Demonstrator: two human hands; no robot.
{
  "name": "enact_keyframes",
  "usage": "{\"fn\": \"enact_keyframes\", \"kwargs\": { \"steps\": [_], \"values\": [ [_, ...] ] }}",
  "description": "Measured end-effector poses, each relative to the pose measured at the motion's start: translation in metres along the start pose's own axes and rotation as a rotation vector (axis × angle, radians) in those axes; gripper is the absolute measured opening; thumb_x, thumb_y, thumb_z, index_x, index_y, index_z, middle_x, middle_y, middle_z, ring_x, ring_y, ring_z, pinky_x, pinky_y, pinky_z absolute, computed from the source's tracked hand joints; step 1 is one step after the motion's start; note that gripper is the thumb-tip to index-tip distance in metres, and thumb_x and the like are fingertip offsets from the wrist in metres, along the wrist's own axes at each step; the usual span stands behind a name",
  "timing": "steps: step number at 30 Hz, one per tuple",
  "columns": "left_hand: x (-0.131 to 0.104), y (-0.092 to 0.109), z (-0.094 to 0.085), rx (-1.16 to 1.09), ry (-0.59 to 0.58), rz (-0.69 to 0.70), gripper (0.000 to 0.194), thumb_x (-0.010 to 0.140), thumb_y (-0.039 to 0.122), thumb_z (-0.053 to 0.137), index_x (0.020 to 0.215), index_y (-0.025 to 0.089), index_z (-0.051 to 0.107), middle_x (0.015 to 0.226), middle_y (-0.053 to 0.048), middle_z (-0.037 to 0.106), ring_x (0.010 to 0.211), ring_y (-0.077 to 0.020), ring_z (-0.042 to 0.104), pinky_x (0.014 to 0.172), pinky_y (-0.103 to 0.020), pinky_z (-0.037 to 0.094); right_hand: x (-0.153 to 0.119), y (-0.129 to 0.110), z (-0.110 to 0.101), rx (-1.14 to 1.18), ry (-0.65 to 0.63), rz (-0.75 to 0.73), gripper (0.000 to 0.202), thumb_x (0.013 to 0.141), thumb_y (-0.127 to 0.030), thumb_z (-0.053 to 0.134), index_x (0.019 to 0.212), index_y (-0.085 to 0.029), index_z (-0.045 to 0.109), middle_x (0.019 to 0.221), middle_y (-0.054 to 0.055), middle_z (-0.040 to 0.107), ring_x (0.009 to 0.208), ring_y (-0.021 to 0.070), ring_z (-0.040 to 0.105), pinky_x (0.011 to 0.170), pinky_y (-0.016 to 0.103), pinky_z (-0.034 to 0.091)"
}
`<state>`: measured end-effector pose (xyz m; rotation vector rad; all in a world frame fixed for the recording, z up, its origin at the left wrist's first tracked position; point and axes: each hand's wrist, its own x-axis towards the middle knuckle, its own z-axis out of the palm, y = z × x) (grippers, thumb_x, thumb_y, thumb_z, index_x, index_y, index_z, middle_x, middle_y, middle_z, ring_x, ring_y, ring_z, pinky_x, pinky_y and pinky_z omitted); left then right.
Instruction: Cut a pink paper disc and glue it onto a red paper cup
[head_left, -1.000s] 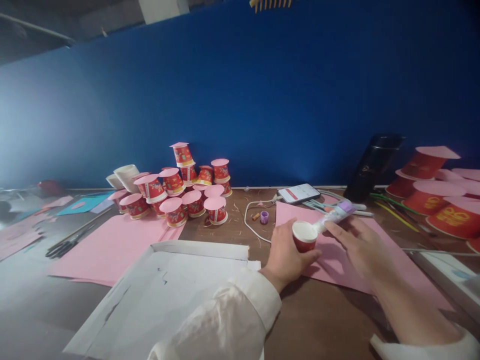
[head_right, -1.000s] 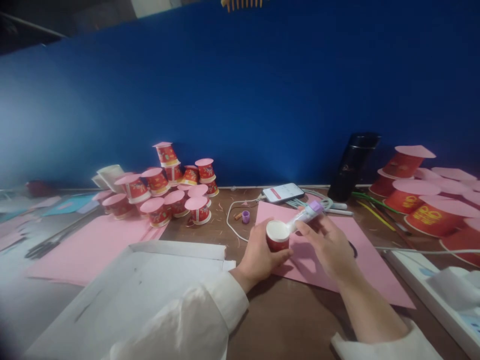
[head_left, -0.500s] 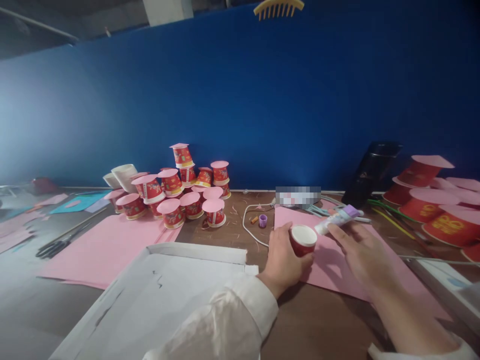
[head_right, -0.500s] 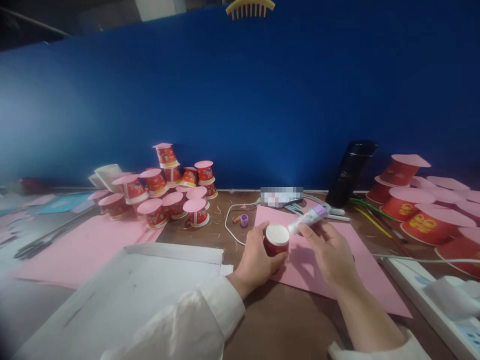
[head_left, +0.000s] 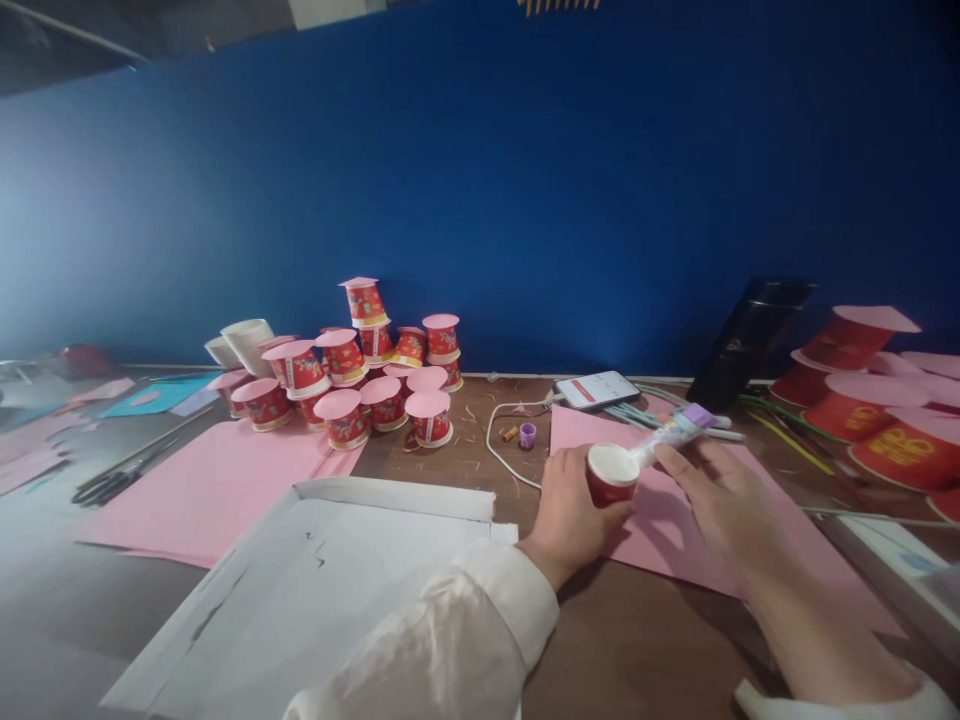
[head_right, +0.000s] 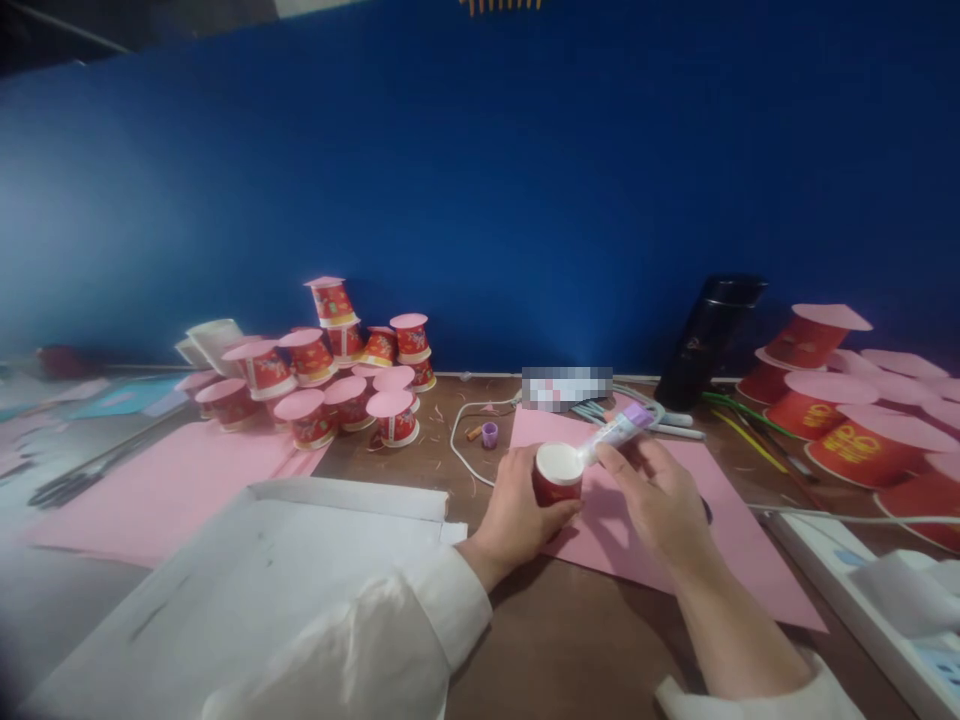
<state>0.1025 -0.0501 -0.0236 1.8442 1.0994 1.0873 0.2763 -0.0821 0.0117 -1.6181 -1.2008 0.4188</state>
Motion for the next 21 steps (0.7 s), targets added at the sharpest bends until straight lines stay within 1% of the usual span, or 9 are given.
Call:
{"fn": "enact_keyframes", "kwargs": {
  "steps": [3, 6, 9, 12, 15, 18, 21],
  "values": [
    [0.0005, -0.0013, -0.0001, 0.008, -0.003, 0.016, 0.066, 0.070, 0.023, 0.089, 0.127, 0.017, 0.059, 0.127, -0.013, 0.063, 0.120, -0.0321, 0.056, 0.107, -0.047, 0.043, 0.0013, 0.0039, -0.0020, -0.052, 0.011, 0.014, 0.044, 0.085, -0.061, 0.064, 0.107, -0.025, 0.075, 0.104, 0.006, 0.081, 0.107, 0.0338, 0.071, 0.087, 0.041, 0.053],
    [0.0000, -0.0013, -0.0009, 0.019, -0.007, 0.032, 0.062, 0.070, 0.025, 0.088, 0.124, 0.018, 0.061, 0.125, -0.013, 0.064, 0.118, -0.0323, 0.057, 0.105, -0.047, 0.045, 0.0023, 0.0052, -0.0030, -0.063, 0.016, 0.008, 0.044, 0.084, -0.061, 0.064, 0.103, -0.024, 0.076, 0.101, 0.007, 0.081, 0.101, 0.0342, 0.072, 0.085, 0.042, 0.053],
    [-0.0005, 0.0007, -0.0019, 0.001, -0.012, 0.026, 0.060, 0.070, 0.026, 0.088, 0.124, 0.018, 0.062, 0.124, -0.013, 0.066, 0.116, -0.0321, 0.059, 0.104, -0.047, 0.046, 0.0027, 0.0048, -0.0031, -0.075, 0.046, -0.005, 0.044, 0.083, -0.061, 0.065, 0.102, -0.023, 0.077, 0.100, 0.008, 0.081, 0.102, 0.0360, 0.071, 0.086, 0.044, 0.052],
    [-0.0007, 0.0025, -0.0026, -0.037, -0.013, 0.020, 0.061, 0.071, 0.027, 0.087, 0.126, 0.020, 0.061, 0.123, -0.012, 0.068, 0.115, -0.0316, 0.061, 0.103, -0.047, 0.048, 0.0022, 0.0037, -0.0033, -0.072, 0.068, -0.057, 0.043, 0.084, -0.060, 0.065, 0.102, -0.023, 0.077, 0.106, 0.009, 0.081, 0.104, 0.0362, 0.071, 0.089, 0.045, 0.052],
    [-0.0005, 0.0033, -0.0030, -0.048, -0.029, 0.031, 0.054, 0.072, 0.025, 0.085, 0.122, 0.021, 0.063, 0.120, -0.011, 0.070, 0.112, -0.0308, 0.063, 0.101, -0.046, 0.050, 0.0008, 0.0018, -0.0039, -0.096, 0.066, -0.090, 0.042, 0.085, -0.059, 0.065, 0.104, -0.023, 0.077, 0.106, 0.008, 0.081, 0.102, 0.0348, 0.072, 0.089, 0.044, 0.053],
    [-0.0006, 0.0043, -0.0035, -0.043, -0.032, 0.036, 0.049, 0.072, 0.024, 0.084, 0.117, 0.021, 0.065, 0.116, -0.010, 0.071, 0.109, -0.0302, 0.064, 0.099, -0.046, 0.051, -0.0010, 0.0002, -0.0040, -0.085, 0.046, -0.118, 0.040, 0.086, -0.057, 0.066, 0.105, -0.024, 0.077, 0.110, 0.007, 0.081, 0.110, 0.0338, 0.070, 0.094, 0.042, 0.054],
    [-0.0009, 0.0061, -0.0042, -0.032, -0.021, 0.031, 0.048, 0.071, 0.024, 0.085, 0.115, 0.021, 0.066, 0.116, -0.010, 0.071, 0.109, -0.0304, 0.064, 0.100, -0.046, 0.051, -0.0021, 0.0015, -0.0031, 0.032, 0.006, -0.117, 0.041, 0.088, -0.054, 0.068, 0.116, -0.025, 0.076, 0.124, 0.005, 0.078, 0.123, 0.0324, 0.066, 0.105, 0.040, 0.050]
  ]
}}
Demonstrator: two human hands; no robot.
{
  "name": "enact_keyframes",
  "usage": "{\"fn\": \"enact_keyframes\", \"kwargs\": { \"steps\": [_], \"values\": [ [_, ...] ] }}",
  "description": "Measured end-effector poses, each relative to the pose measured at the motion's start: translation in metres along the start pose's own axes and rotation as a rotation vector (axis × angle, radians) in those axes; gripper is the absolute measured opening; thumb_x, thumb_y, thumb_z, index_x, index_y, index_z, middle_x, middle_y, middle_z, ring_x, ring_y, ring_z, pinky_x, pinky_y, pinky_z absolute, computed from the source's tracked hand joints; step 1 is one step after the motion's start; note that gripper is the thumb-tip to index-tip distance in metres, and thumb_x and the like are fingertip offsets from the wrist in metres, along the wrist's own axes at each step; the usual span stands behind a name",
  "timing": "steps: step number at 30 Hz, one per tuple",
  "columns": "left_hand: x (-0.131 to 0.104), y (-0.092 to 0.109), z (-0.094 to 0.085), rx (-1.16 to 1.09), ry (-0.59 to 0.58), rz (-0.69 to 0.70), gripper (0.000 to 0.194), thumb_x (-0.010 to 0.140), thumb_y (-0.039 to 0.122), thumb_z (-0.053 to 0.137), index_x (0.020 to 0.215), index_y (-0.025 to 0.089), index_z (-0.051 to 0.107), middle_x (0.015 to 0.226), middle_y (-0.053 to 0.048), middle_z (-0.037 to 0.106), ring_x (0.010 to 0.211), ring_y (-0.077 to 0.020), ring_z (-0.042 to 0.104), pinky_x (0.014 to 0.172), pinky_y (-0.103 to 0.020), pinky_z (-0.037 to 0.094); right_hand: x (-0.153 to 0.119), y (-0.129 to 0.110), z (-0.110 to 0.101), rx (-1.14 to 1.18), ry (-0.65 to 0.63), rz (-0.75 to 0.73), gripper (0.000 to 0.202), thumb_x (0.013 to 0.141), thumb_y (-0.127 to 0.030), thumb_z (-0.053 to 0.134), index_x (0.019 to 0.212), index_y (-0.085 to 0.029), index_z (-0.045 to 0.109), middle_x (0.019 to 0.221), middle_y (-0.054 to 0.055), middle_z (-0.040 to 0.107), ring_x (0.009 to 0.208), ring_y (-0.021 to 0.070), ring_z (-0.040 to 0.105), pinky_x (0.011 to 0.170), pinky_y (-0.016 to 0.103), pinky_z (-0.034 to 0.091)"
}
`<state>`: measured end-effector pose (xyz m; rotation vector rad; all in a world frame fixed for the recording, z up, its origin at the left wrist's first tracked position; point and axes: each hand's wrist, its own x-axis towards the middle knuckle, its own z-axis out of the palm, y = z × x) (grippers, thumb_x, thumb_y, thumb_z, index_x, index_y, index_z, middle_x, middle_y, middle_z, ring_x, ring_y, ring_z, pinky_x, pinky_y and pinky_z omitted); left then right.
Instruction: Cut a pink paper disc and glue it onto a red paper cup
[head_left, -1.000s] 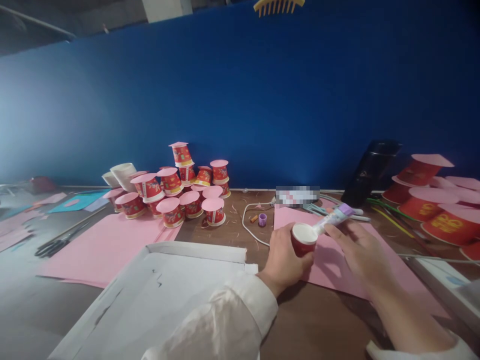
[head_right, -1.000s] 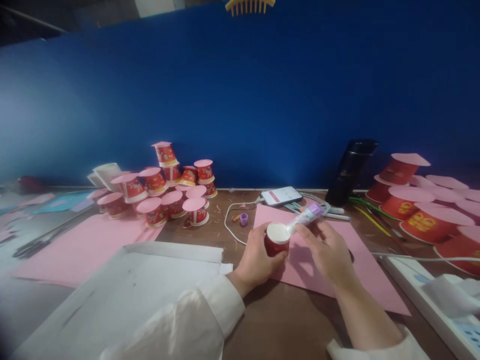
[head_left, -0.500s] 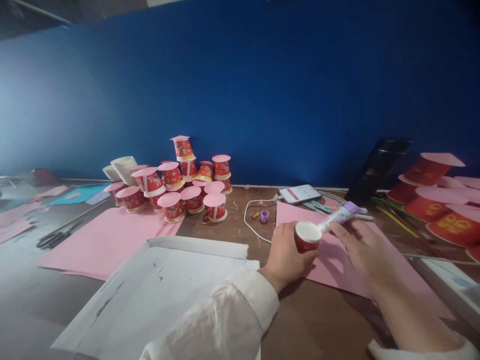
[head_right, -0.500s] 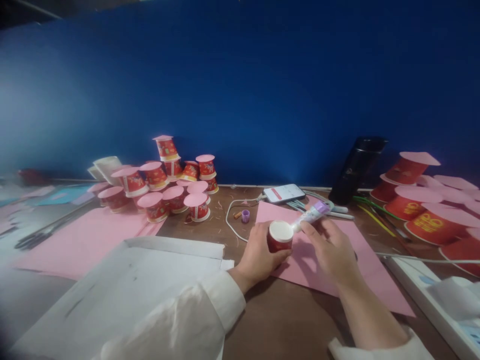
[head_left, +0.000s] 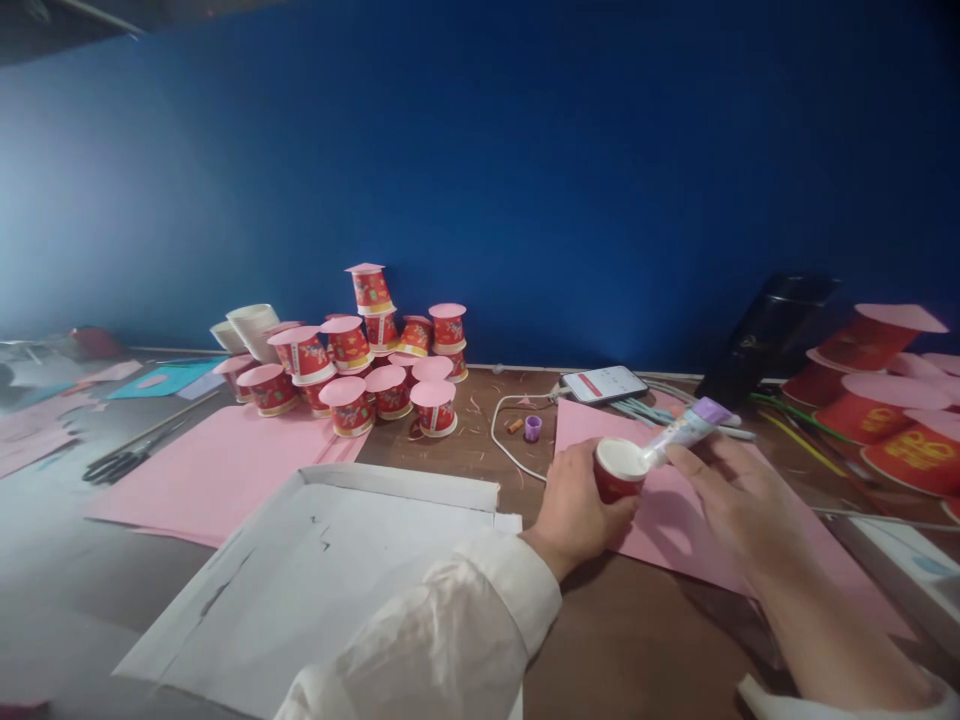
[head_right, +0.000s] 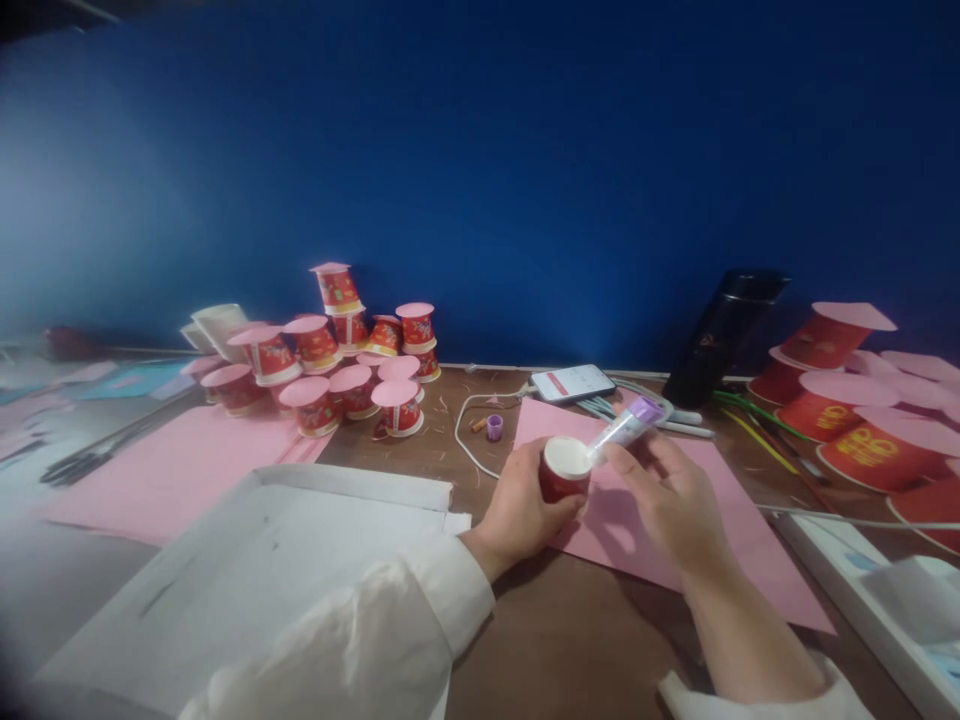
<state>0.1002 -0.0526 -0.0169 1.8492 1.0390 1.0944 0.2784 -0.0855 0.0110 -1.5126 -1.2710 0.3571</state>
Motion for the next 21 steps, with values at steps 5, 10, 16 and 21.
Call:
{"fn": "enact_keyframes", "kwargs": {
  "steps": [5, 10, 16, 21],
  "values": [
    [0.000, 0.001, 0.000, 0.010, -0.003, 0.008, 0.049, 0.072, 0.026, 0.084, 0.116, 0.022, 0.066, 0.118, -0.010, 0.071, 0.110, -0.0306, 0.064, 0.102, -0.047, 0.050, -0.001, 0.004, 0.002, 0.193, -0.082, 0.058, 0.049, 0.086, -0.052, 0.075, 0.128, -0.027, 0.073, 0.131, 0.004, 0.075, 0.126, 0.0335, 0.066, 0.111, 0.046, 0.047],
    [0.000, -0.001, 0.001, 0.021, 0.017, 0.029, 0.054, 0.071, 0.027, 0.084, 0.121, 0.021, 0.064, 0.119, -0.011, 0.071, 0.110, -0.0309, 0.064, 0.100, -0.047, 0.051, -0.002, -0.002, 0.001, 0.130, -0.050, 0.056, 0.045, 0.085, -0.052, 0.074, 0.122, -0.026, 0.074, 0.124, 0.005, 0.077, 0.121, 0.0344, 0.067, 0.110, 0.049, 0.047],
    [0.001, 0.001, -0.002, 0.007, -0.011, 0.036, 0.041, 0.074, 0.025, 0.081, 0.112, 0.021, 0.067, 0.114, -0.010, 0.073, 0.105, -0.0294, 0.066, 0.098, -0.045, 0.052, -0.001, -0.009, -0.002, -0.034, 0.047, 0.098, 0.042, 0.080, -0.053, 0.075, 0.113, -0.027, 0.079, 0.101, 0.005, 0.081, 0.102, 0.0349, 0.072, 0.095, 0.045, 0.055],
    [0.001, 0.005, -0.004, -0.023, -0.052, 0.045, 0.039, 0.075, 0.021, 0.080, 0.112, 0.021, 0.068, 0.109, -0.008, 0.075, 0.102, -0.0282, 0.067, 0.096, -0.043, 0.054, -0.001, -0.012, 0.001, -0.009, 0.072, 0.069, 0.039, 0.082, -0.049, 0.071, 0.114, -0.028, 0.078, 0.109, 0.003, 0.082, 0.104, 0.0340, 0.072, 0.093, 0.044, 0.055]
  ]
}}
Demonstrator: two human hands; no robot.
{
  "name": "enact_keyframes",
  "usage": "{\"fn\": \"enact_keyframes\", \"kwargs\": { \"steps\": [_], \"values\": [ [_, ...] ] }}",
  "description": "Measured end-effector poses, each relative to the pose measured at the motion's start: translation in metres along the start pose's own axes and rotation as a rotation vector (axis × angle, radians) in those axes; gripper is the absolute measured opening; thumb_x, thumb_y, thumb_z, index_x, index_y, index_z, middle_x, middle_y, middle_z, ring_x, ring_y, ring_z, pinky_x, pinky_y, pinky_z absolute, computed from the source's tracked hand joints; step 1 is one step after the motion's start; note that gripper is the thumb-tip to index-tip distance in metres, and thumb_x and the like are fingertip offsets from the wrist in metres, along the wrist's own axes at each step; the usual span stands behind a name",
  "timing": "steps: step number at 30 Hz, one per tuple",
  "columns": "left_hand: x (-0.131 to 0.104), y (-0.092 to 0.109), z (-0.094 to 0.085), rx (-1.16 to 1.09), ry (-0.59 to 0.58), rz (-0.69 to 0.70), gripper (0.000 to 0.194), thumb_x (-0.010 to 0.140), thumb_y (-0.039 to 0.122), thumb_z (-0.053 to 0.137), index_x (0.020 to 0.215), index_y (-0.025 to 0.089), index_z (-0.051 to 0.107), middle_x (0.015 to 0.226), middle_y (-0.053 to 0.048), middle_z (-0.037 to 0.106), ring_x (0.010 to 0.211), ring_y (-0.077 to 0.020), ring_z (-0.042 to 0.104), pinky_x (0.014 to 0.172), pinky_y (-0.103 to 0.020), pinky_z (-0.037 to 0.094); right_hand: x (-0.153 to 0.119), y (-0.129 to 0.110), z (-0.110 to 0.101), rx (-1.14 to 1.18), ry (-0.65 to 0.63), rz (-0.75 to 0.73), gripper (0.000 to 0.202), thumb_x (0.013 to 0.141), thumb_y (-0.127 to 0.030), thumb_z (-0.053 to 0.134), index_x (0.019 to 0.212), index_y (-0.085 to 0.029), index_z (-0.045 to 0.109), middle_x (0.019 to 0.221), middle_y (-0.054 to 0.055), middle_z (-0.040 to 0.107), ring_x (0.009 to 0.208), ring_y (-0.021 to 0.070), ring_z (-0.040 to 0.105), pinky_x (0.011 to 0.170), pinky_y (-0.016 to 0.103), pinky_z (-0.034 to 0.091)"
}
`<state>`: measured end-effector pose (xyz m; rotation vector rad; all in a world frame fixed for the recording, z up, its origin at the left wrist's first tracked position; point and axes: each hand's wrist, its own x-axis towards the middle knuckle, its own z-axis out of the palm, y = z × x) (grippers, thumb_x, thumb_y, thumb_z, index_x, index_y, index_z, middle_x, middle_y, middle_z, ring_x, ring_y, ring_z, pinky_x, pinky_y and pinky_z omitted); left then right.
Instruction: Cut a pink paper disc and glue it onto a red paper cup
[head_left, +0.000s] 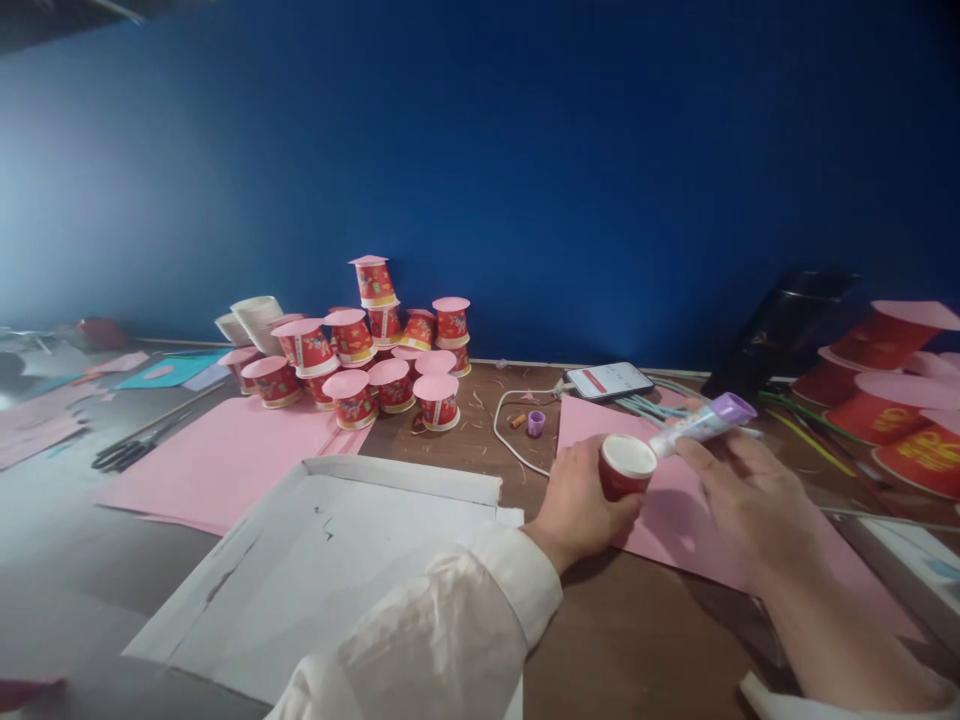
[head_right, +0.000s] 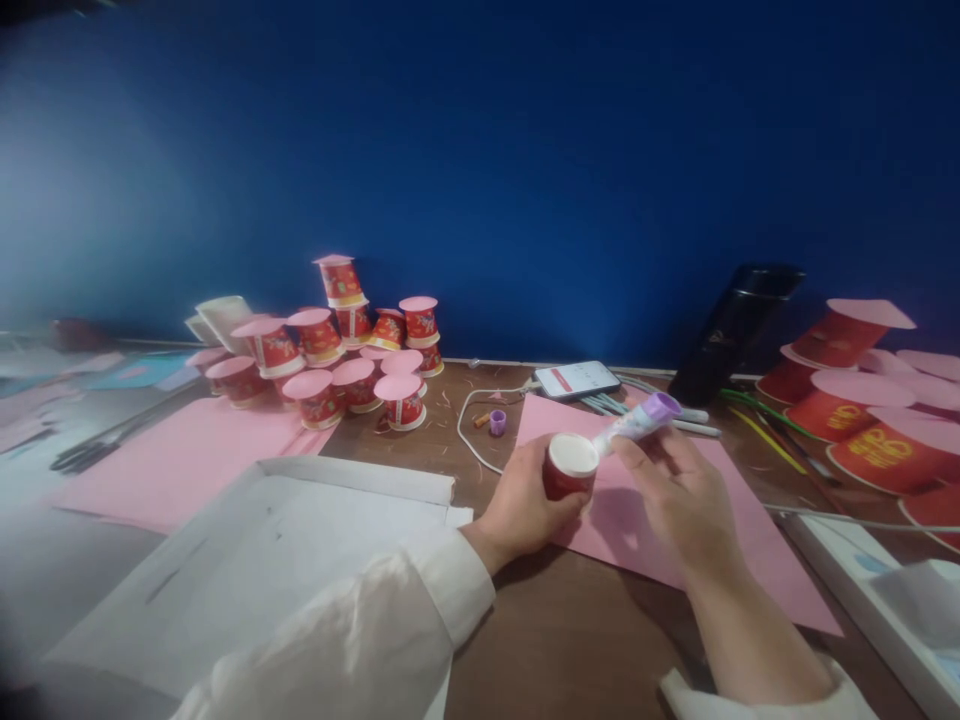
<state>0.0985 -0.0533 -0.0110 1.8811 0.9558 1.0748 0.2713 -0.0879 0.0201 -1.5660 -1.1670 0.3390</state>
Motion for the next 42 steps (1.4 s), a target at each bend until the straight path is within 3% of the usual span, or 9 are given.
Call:
{"fn": "enact_keyframes", "kwargs": {
  "steps": [4, 9, 16, 23, 30, 35, 42],
  "values": [
    [0.000, 0.002, -0.001, -0.013, -0.019, -0.006, 0.046, 0.074, 0.019, 0.080, 0.118, 0.022, 0.066, 0.112, -0.008, 0.075, 0.103, -0.0280, 0.068, 0.096, -0.043, 0.054, 0.001, 0.003, 0.004, -0.037, -0.018, -0.063, 0.032, 0.082, -0.051, 0.070, 0.102, -0.026, 0.078, 0.103, 0.005, 0.081, 0.104, 0.0342, 0.072, 0.094, 0.044, 0.054],
    [0.000, 0.002, -0.002, -0.012, -0.024, 0.004, 0.041, 0.074, 0.019, 0.079, 0.113, 0.022, 0.067, 0.111, -0.008, 0.075, 0.103, -0.0278, 0.068, 0.096, -0.043, 0.054, 0.003, 0.003, 0.004, -0.082, -0.007, -0.105, 0.023, 0.082, -0.048, 0.068, 0.087, -0.026, 0.073, 0.094, 0.005, 0.080, 0.096, 0.0319, 0.073, 0.089, 0.042, 0.055],
    [0.001, 0.001, 0.000, -0.024, -0.019, -0.024, 0.039, 0.076, 0.022, 0.079, 0.112, 0.022, 0.067, 0.110, -0.007, 0.075, 0.101, -0.0269, 0.068, 0.096, -0.041, 0.054, 0.003, 0.003, 0.003, -0.091, 0.010, -0.060, 0.033, 0.085, -0.053, 0.065, 0.103, -0.027, 0.075, 0.108, 0.004, 0.081, 0.104, 0.0326, 0.071, 0.094, 0.043, 0.052],
    [0.001, -0.002, 0.000, 0.026, 0.051, 0.002, 0.055, 0.072, 0.019, 0.081, 0.124, 0.023, 0.064, 0.123, -0.009, 0.071, 0.114, -0.0307, 0.064, 0.105, -0.046, 0.049, 0.004, -0.002, 0.007, -0.127, -0.014, 0.012, 0.041, 0.077, -0.057, 0.063, 0.100, -0.025, 0.073, 0.092, 0.007, 0.080, 0.093, 0.0353, 0.073, 0.085, 0.045, 0.053],
    [0.009, -0.014, 0.005, 0.000, 0.099, -0.064, 0.058, 0.072, 0.018, 0.082, 0.127, 0.023, 0.062, 0.123, -0.010, 0.070, 0.116, -0.0309, 0.064, 0.105, -0.045, 0.050, 0.007, -0.001, 0.008, -0.112, 0.064, -0.005, 0.042, 0.080, -0.060, 0.062, 0.100, -0.026, 0.077, 0.094, 0.007, 0.081, 0.095, 0.0358, 0.072, 0.086, 0.046, 0.052],
    [0.018, -0.021, 0.006, -0.021, 0.146, -0.076, 0.056, 0.073, 0.017, 0.081, 0.125, 0.022, 0.061, 0.122, -0.010, 0.071, 0.116, -0.0303, 0.064, 0.104, -0.045, 0.051, 0.014, -0.015, 0.011, -0.078, 0.112, 0.035, 0.047, 0.081, -0.059, 0.065, 0.111, -0.026, 0.078, 0.104, 0.008, 0.081, 0.105, 0.0382, 0.070, 0.094, 0.049, 0.049],
    [0.017, -0.019, 0.005, -0.020, 0.161, -0.075, 0.058, 0.071, 0.015, 0.082, 0.125, 0.022, 0.061, 0.125, -0.010, 0.070, 0.120, -0.0309, 0.063, 0.107, -0.046, 0.049, 0.033, -0.037, 0.024, 0.097, 0.070, -0.015, 0.036, 0.082, -0.050, 0.071, 0.105, -0.022, 0.077, 0.101, 0.008, 0.081, 0.099, 0.0340, 0.073, 0.091, 0.043, 0.053]
  ]
}}
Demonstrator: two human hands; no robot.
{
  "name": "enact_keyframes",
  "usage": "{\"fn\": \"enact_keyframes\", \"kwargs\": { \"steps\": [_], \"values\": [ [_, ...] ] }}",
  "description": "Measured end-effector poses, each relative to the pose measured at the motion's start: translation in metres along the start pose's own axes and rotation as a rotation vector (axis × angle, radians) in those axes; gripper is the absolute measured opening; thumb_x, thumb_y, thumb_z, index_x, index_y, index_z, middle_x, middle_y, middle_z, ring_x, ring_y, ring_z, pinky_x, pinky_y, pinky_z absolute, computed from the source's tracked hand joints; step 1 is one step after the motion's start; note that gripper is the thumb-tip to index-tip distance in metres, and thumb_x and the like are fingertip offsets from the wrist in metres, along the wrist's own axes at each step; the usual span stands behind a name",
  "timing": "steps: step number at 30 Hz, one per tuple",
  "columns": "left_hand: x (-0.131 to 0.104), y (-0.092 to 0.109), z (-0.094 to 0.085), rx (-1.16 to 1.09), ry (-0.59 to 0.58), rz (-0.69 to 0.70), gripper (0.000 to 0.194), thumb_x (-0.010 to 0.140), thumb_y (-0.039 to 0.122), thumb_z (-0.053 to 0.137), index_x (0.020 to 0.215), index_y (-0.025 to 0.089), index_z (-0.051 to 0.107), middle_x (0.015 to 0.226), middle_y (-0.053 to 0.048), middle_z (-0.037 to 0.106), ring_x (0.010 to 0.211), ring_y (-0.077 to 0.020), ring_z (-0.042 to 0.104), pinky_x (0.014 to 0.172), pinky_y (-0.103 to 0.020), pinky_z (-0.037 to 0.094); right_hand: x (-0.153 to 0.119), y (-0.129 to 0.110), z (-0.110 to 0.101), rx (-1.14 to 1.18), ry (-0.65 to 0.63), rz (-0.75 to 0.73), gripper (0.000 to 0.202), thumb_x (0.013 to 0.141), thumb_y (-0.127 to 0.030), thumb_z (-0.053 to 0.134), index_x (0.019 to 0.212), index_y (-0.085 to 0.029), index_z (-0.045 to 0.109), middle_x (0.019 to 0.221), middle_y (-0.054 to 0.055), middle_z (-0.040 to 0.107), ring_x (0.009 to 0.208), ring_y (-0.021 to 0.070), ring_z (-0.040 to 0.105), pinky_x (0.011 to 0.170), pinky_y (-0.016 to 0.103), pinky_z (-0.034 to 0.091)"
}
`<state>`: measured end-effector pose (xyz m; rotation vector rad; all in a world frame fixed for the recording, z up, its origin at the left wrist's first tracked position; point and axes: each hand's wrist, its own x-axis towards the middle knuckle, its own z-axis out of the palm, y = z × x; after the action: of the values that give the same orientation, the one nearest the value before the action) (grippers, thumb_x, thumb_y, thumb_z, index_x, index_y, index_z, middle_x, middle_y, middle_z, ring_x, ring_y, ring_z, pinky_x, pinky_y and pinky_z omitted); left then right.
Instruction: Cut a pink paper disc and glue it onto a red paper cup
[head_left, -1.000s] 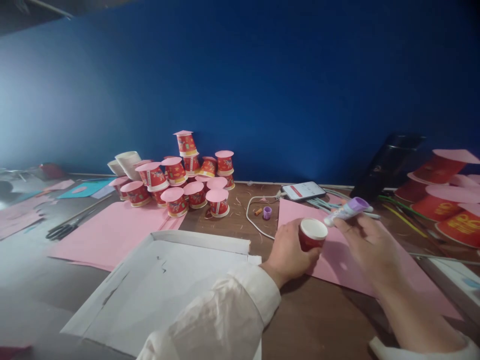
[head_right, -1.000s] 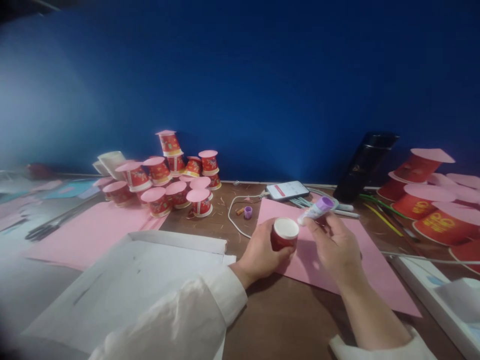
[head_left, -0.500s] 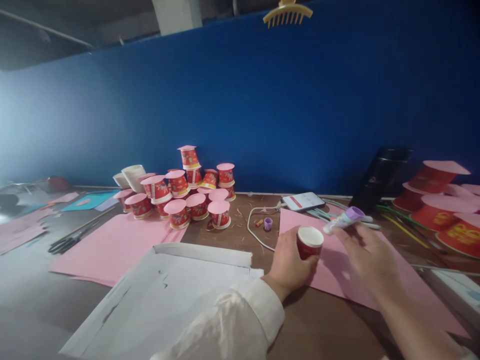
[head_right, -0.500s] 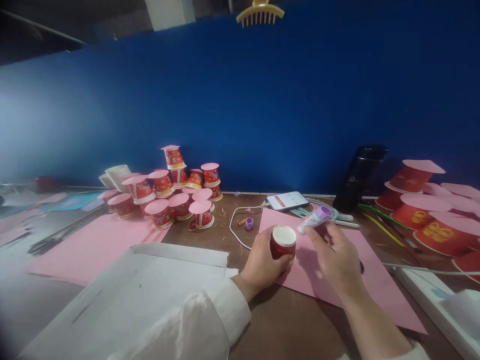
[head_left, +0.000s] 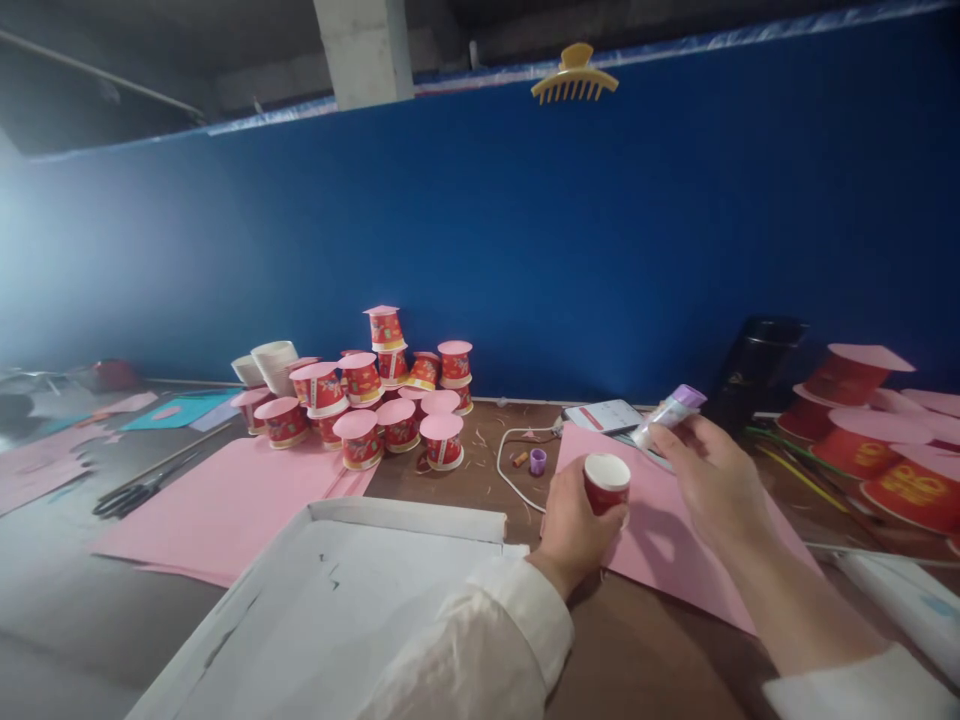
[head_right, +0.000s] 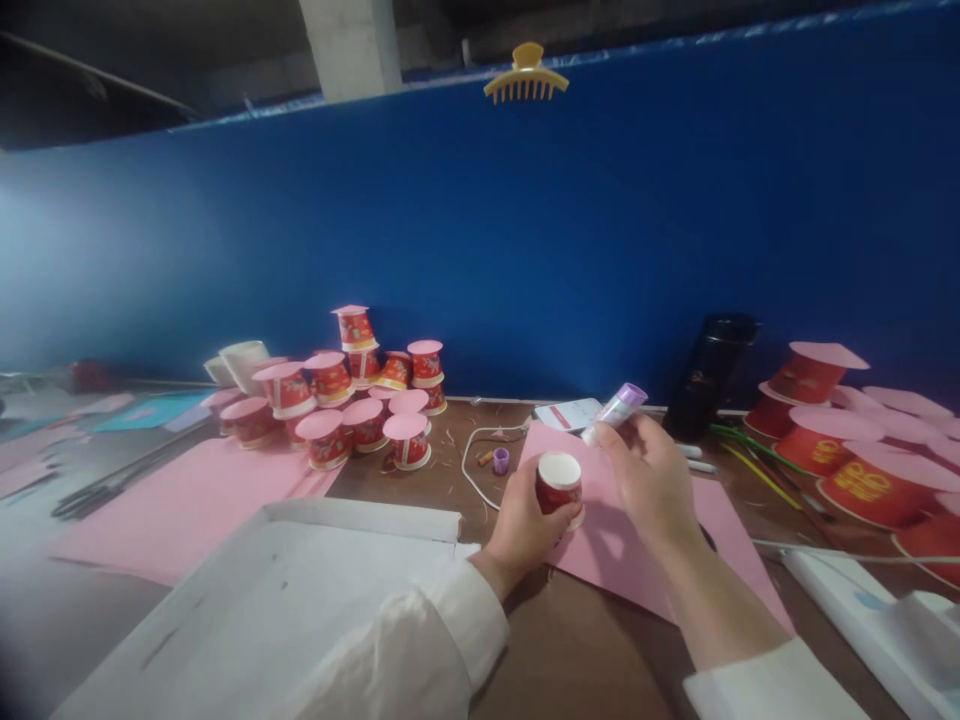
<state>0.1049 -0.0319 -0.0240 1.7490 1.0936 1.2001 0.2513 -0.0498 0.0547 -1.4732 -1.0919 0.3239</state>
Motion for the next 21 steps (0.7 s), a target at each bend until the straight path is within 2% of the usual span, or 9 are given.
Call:
{"fn": "enact_keyframes", "kwargs": {
  "steps": [8, 15, 21],
  "values": [
    [-0.001, 0.000, -0.002, -0.026, -0.078, 0.075, 0.045, 0.072, 0.015, 0.079, 0.115, 0.021, 0.066, 0.115, -0.007, 0.072, 0.107, -0.0270, 0.065, 0.101, -0.042, 0.052, -0.003, 0.020, 0.024, 0.139, -0.072, 0.008, 0.034, 0.084, -0.048, 0.069, 0.103, -0.021, 0.074, 0.103, 0.009, 0.081, 0.099, 0.0304, 0.074, 0.091, 0.043, 0.055],
    [-0.001, 0.000, -0.002, -0.073, -0.131, 0.078, 0.043, 0.074, 0.016, 0.078, 0.116, 0.020, 0.067, 0.111, -0.008, 0.073, 0.104, -0.0269, 0.066, 0.099, -0.042, 0.053, -0.002, 0.043, 0.023, 0.080, -0.177, -0.032, 0.044, 0.085, -0.051, 0.070, 0.118, -0.022, 0.074, 0.099, 0.008, 0.081, 0.090, 0.0314, 0.075, 0.081, 0.042, 0.057],
    [0.001, -0.002, -0.001, -0.058, -0.121, 0.125, 0.039, 0.076, 0.017, 0.077, 0.113, 0.021, 0.068, 0.111, -0.008, 0.074, 0.103, -0.0274, 0.066, 0.096, -0.042, 0.054, -0.007, 0.048, 0.024, 0.052, -0.201, -0.142, 0.043, 0.087, -0.047, 0.070, 0.122, -0.023, 0.073, 0.119, 0.011, 0.080, 0.109, 0.0343, 0.074, 0.098, 0.050, 0.055]
  ]
}}
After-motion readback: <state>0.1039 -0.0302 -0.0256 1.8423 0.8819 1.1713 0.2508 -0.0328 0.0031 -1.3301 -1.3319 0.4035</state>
